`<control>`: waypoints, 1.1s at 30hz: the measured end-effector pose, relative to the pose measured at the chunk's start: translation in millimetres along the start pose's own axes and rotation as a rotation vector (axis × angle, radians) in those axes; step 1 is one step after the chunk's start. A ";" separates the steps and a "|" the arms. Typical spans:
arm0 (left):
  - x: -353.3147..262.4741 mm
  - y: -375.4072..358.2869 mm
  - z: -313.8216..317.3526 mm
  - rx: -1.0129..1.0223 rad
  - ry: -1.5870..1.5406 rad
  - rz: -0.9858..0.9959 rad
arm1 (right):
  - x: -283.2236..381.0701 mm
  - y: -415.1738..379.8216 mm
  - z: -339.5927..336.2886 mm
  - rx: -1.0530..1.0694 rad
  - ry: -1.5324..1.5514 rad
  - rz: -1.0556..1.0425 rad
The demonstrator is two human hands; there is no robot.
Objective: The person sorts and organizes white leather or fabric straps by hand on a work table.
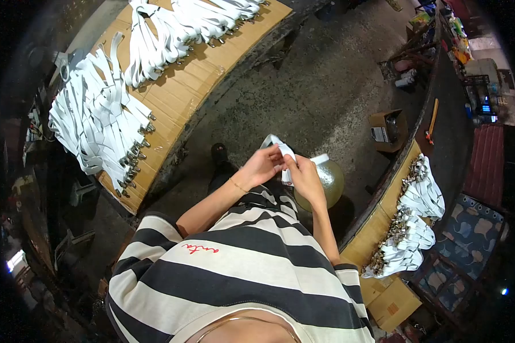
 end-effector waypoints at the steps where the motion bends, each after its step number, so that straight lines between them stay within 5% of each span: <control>1: -4.9 -3.0 3.0 -0.037 -0.062 0.076 | 3.6 -1.6 5.3 0.008 -0.020 0.004; 11: 23.7 67.6 -2.2 -0.130 -0.072 0.182 | -78.2 -32.7 -29.9 0.113 -0.086 -0.089; 15: -25.0 64.9 5.9 -0.125 -0.066 0.427 | -84.5 -45.9 -46.6 0.219 -0.075 -0.139; 33: -211.2 -39.3 84.5 0.090 0.261 0.885 | -73.9 -63.0 -84.2 0.249 0.023 -0.237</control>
Point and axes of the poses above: each hand's wrist, its own y-axis towards the middle knuckle, its own z-axis out of the palm, x = y × z, the point moved 3 cm from there along y, towards the middle knuckle, and after that the axes turned 5 degrees about -z, right-handed, at the moved point
